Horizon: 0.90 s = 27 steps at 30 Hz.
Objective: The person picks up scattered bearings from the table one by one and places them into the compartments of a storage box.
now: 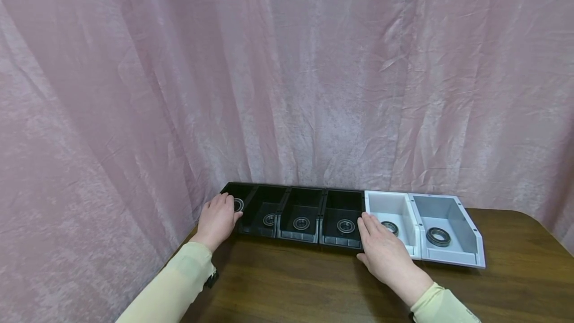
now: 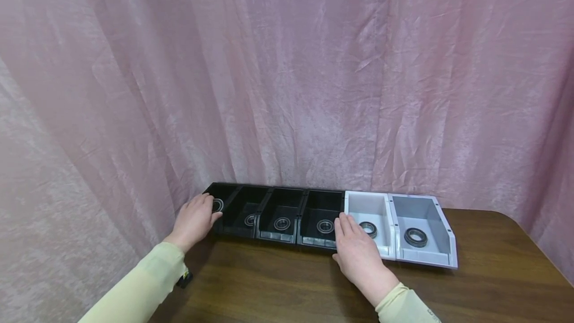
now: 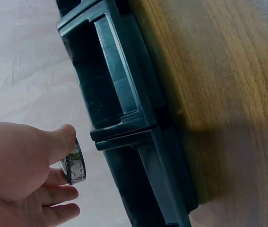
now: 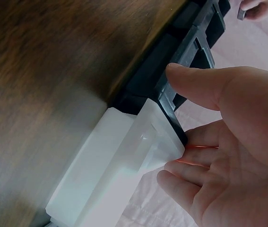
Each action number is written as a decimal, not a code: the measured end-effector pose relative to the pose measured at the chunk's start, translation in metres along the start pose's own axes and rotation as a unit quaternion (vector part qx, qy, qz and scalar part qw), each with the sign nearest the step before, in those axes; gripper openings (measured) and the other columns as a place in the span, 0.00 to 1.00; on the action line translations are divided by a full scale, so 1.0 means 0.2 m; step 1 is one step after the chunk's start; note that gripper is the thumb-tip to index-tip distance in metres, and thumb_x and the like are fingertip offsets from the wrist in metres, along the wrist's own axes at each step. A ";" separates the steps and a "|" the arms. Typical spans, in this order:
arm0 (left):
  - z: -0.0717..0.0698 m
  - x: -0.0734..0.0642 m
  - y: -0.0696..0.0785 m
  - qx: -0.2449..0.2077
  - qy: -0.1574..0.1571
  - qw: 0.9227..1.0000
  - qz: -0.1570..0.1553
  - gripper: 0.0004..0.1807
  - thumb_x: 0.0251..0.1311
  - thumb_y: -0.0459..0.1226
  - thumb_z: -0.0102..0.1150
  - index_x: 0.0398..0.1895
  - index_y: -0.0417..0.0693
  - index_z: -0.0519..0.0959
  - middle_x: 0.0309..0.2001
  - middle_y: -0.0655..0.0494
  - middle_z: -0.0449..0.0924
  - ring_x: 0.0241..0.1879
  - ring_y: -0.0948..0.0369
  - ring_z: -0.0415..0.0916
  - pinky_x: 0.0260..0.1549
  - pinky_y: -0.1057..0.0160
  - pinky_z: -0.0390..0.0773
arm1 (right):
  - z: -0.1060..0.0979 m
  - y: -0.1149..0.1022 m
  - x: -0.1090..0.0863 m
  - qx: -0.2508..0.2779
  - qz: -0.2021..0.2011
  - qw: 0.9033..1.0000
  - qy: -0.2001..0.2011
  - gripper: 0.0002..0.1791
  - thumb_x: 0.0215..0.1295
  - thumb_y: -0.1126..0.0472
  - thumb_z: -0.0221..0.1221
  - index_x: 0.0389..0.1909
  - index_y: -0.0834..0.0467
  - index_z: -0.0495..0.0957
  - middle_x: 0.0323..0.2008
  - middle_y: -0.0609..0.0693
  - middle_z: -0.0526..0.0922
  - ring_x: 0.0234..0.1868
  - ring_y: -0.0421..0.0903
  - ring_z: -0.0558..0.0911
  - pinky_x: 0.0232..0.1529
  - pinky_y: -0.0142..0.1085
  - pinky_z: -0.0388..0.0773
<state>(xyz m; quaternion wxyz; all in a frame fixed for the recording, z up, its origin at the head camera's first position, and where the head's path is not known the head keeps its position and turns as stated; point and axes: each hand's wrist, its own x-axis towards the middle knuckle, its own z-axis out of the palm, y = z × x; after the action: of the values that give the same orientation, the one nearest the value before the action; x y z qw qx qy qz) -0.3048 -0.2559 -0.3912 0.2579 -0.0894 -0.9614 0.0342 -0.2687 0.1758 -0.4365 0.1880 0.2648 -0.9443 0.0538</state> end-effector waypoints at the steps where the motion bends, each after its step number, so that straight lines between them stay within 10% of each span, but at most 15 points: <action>1: 0.00 0.00 0.00 0.000 0.001 1.000 -0.001 0.26 0.69 0.41 0.76 0.55 0.27 0.79 0.58 0.30 0.83 0.62 0.36 0.80 0.59 0.33 0.81 | 0.00 0.00 0.00 0.000 0.000 1.000 0.000 0.46 0.61 0.57 0.81 0.71 0.78 0.72 0.73 0.76 0.73 0.75 0.71 0.74 0.74 0.58 0.74; 27: 0.13 0.06 -0.11 -0.028 -0.041 0.996 -0.071 0.22 0.72 0.40 0.74 0.51 0.27 0.79 0.49 0.31 0.84 0.53 0.34 0.82 0.56 0.33 0.82 | 0.00 -0.01 0.01 0.001 0.007 1.000 -0.019 0.45 0.63 0.56 0.80 0.72 0.78 0.72 0.74 0.76 0.72 0.75 0.71 0.74 0.73 0.59 0.74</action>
<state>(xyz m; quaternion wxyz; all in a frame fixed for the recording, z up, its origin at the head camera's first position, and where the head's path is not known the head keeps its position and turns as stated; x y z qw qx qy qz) -0.3311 -0.2752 -0.4048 0.2170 -0.0266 -0.9758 -0.0076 -0.2693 0.1740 -0.4359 0.1697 0.2591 -0.9495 0.0508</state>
